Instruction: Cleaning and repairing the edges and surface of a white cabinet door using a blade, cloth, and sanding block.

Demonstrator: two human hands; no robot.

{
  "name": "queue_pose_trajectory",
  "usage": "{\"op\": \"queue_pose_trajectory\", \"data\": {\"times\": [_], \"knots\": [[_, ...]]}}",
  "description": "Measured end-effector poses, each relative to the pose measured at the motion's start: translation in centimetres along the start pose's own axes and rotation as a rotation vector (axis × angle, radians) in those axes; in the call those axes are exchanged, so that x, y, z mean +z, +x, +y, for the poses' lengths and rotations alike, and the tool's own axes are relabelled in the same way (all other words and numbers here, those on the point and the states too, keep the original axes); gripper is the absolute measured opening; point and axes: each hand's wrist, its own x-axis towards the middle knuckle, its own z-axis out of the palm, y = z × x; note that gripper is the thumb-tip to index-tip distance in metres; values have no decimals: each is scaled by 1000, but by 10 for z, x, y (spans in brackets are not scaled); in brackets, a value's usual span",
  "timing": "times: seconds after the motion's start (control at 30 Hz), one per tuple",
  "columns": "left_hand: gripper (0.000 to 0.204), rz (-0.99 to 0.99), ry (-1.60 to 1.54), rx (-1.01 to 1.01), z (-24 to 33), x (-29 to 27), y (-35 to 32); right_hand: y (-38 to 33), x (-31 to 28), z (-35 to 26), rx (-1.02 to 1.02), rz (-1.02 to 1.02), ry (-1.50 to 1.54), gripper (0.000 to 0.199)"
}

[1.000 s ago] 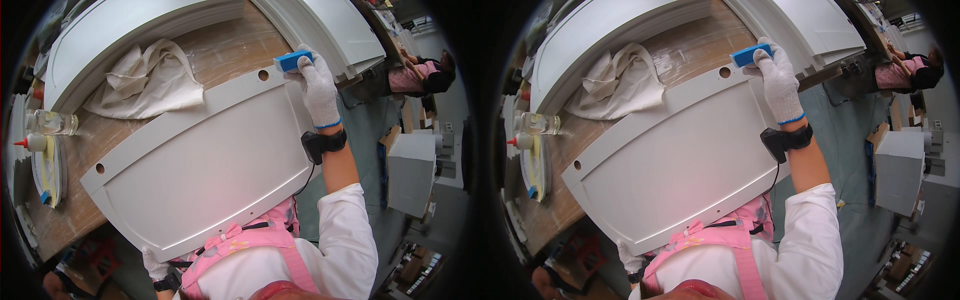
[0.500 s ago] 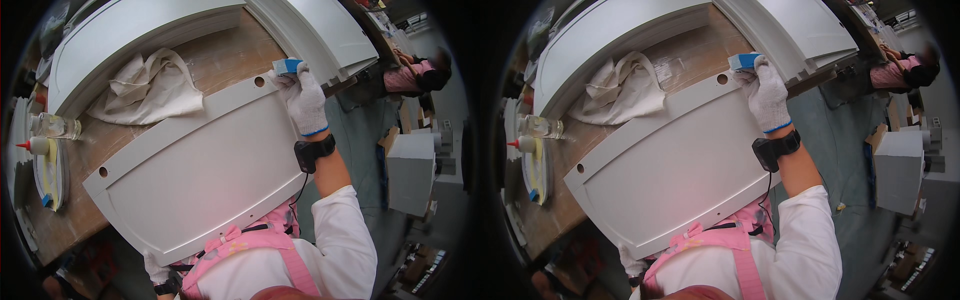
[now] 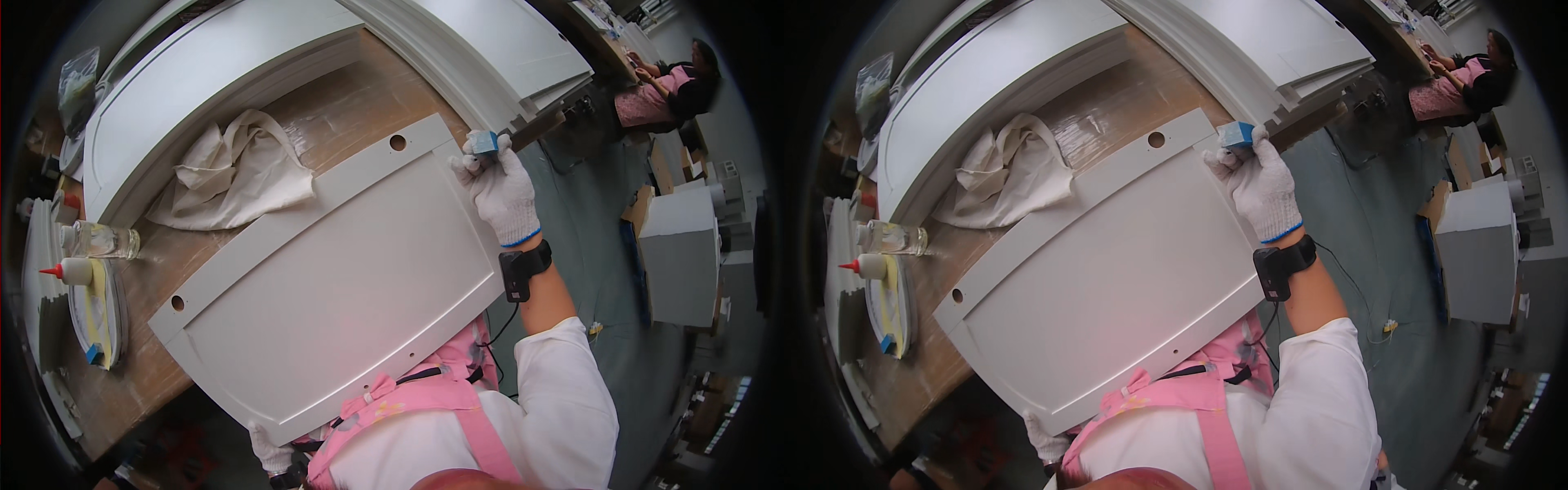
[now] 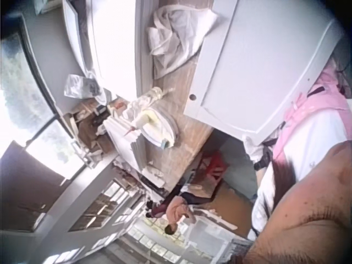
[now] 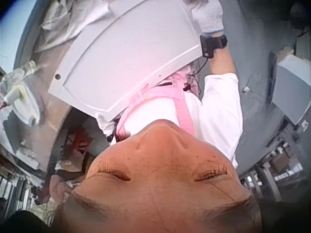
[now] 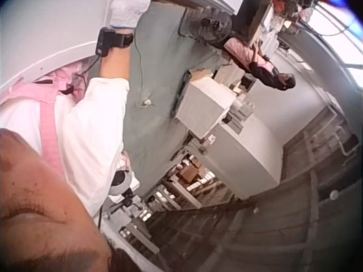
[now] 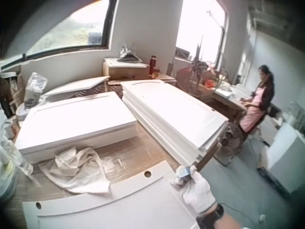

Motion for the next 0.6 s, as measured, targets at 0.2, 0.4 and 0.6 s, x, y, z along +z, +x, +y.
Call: {"op": "queue_pose_trajectory", "data": {"times": [0.2, 0.4, 0.6], "knots": [[57, 159, 188, 73, 8, 16, -14, -53, -58, -46, -123, 260, 79, 37], [58, 148, 239, 107, 11, 20, -11, -114, -140, -37, -122, 433, 151, 39], [63, 77, 161, 89, 12, 27, -2, -133, -169, -10, -109, 479, 270, 44]]}}
